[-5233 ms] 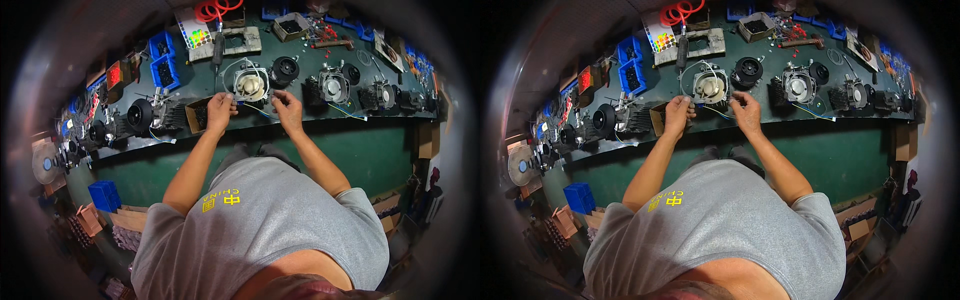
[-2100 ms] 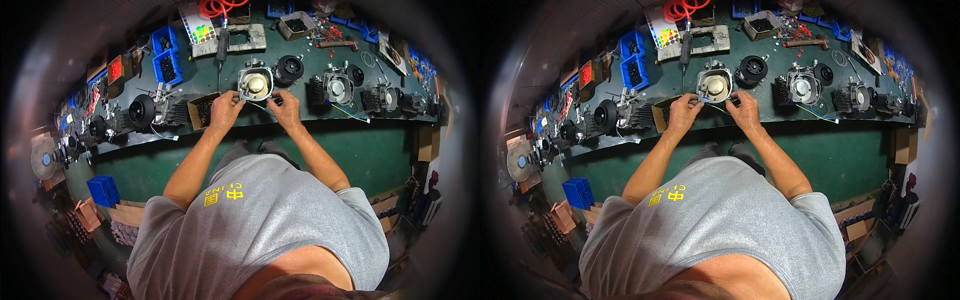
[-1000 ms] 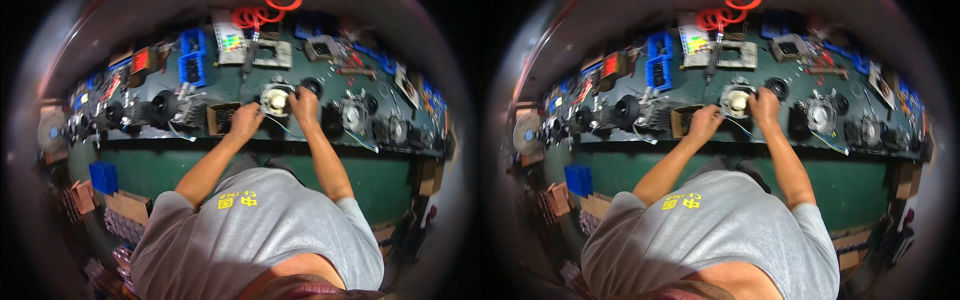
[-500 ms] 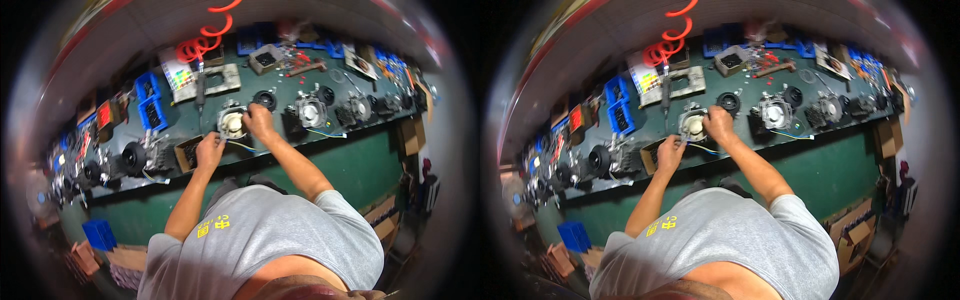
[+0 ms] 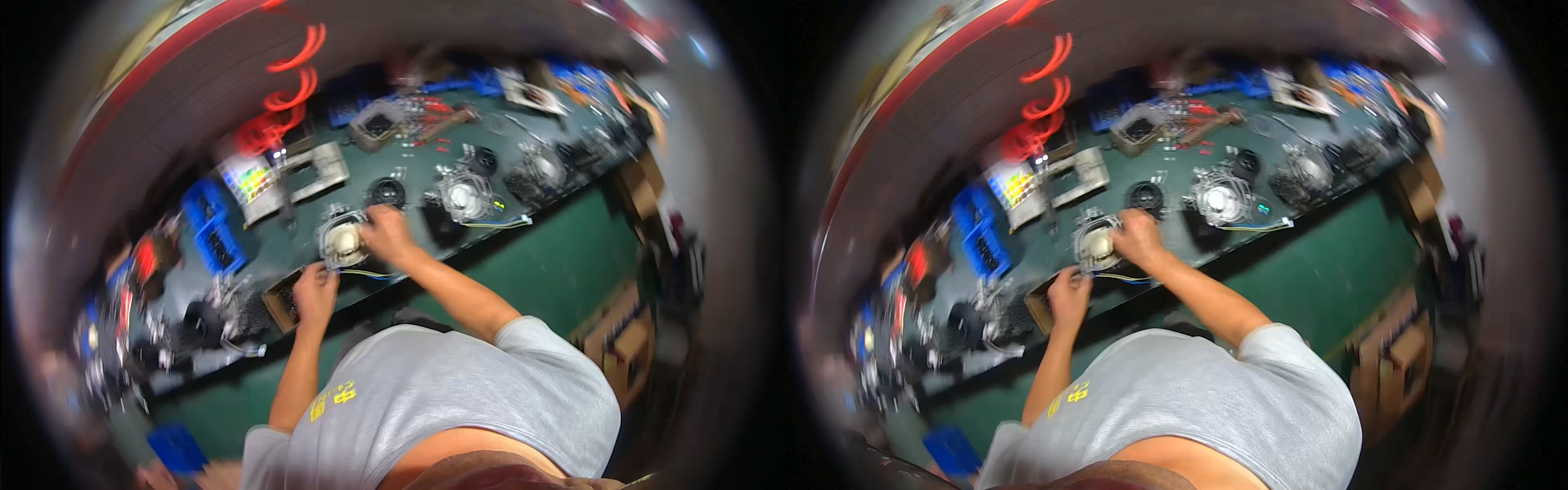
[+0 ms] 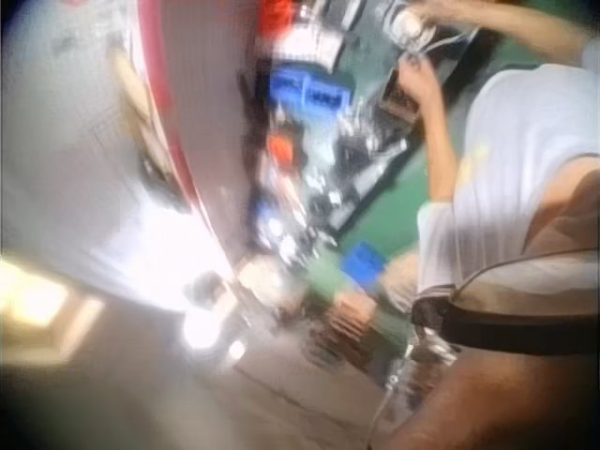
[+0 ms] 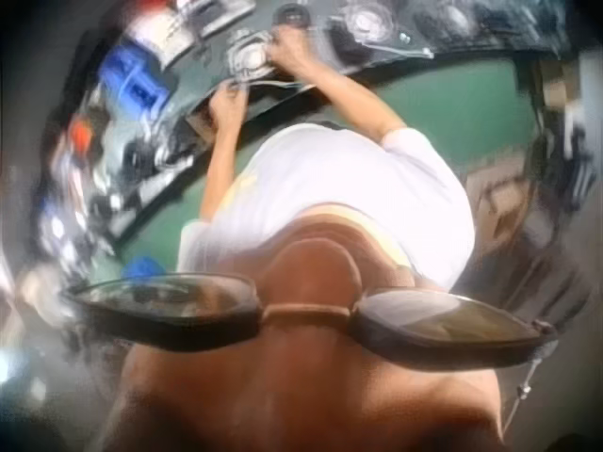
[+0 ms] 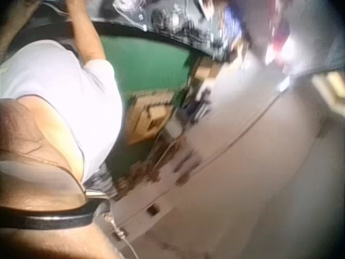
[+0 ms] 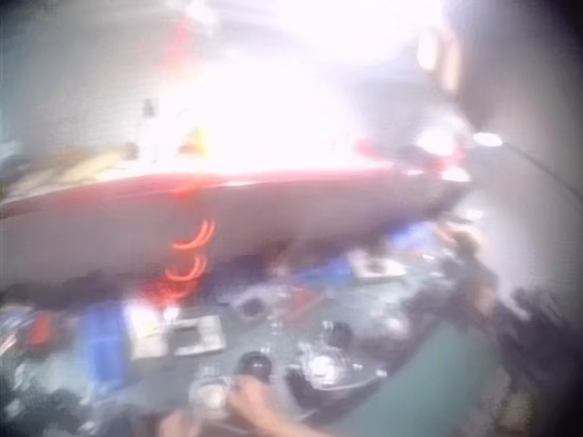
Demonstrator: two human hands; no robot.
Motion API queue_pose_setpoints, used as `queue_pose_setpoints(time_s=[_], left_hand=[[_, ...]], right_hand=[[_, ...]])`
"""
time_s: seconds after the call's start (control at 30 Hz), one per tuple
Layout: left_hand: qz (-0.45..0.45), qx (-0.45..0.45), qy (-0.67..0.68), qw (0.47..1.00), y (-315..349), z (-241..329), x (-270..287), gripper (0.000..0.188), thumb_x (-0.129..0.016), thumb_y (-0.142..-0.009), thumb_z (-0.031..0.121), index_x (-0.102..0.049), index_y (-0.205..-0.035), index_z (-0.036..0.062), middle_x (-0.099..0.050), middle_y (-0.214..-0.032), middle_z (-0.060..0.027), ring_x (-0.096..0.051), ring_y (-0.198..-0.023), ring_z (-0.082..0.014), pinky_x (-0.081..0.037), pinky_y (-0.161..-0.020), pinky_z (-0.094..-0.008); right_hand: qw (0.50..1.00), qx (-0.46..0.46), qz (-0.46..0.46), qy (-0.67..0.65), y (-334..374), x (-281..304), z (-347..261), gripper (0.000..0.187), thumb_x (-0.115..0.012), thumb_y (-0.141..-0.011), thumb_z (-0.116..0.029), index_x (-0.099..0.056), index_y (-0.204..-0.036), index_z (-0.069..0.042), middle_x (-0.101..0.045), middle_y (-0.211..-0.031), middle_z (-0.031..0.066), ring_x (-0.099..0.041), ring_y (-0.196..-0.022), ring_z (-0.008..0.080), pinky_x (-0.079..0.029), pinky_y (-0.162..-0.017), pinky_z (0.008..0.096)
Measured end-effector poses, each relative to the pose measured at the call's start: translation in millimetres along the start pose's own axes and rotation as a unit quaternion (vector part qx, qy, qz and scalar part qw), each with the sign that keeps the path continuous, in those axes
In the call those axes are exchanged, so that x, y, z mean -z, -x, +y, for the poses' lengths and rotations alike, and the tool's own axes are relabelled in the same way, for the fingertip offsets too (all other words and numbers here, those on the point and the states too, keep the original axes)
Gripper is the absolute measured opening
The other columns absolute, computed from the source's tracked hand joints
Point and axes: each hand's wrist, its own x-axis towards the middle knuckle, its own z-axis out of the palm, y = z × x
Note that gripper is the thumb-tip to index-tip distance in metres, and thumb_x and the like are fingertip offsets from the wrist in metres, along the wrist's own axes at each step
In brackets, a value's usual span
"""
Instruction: The person assembles small electric motors at a workbench. They place a black circular housing onto a motor, use a pneumatic screwdriver to fasten screws, and repeat the process on multiple units. The person also handles a metal ring and places it on a motor before continuing assembly.
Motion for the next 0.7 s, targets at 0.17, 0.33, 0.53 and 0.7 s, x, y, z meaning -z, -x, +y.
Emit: queue_pose_setpoints(time_s=[0.17, 0.33, 0.53, 0.7], left_hand=[[-0.035, -0.056, -0.006, 0.998, 23, 12, 22, 0.023, -0.076, -0.089, 0.017, -0.071, -0.107, 0.0035, -0.074, -0.092, -0.0167, -0.074, -0.085, -0.0329, -0.058, -0.074, -0.0427], [-0.020, -0.047, -0.040, 0.998, 73, -30, 49, 0.016, -0.072, -0.091, 0.016, -0.069, -0.098, 0.0015, -0.072, -0.086, -0.0193, -0.073, -0.082, -0.0366, -0.057, -0.071, -0.0442], [0.037, 0.233, -0.148, 0.960, 206, -163, 46, 0.021, -0.071, -0.083, 0.023, -0.071, -0.092, 0.0035, -0.072, -0.090, -0.0212, -0.072, -0.088, -0.0414, -0.057, -0.078, -0.0500], [0.027, 0.481, -0.153, 0.863, 350, -223, 61, 0.031, -0.071, -0.078, 0.031, -0.073, -0.078, 0.0000, -0.073, -0.082, -0.0229, -0.074, -0.082, -0.0373, -0.060, -0.076, -0.0475]], right_hand=[[0.988, -0.045, 0.008, -0.148, 18, 44, -17, 0.021, -0.077, -0.086, -0.010, -0.074, -0.101, 0.004, -0.075, -0.094, 0.0175, -0.073, -0.082, 0.0269, -0.058, -0.076, 0.0368], [0.978, -0.041, -0.031, -0.204, 35, 43, -10, 0.013, -0.072, -0.091, -0.006, -0.073, -0.099, 0.004, -0.072, -0.088, 0.0104, -0.066, -0.079, 0.0158, -0.053, -0.074, 0.0307], [0.958, -0.057, -0.095, -0.265, 26, 35, -9, 0.013, -0.073, -0.093, -0.006, -0.073, -0.100, 0.005, -0.072, -0.087, 0.0083, -0.065, -0.078, 0.0127, -0.053, -0.072, 0.0293], [0.929, -0.032, -0.144, -0.338, 18, 28, -34, 0.012, -0.073, -0.093, -0.007, -0.072, -0.098, 0.004, -0.072, -0.086, 0.0081, -0.064, -0.076, 0.0122, -0.052, -0.070, 0.0281]])
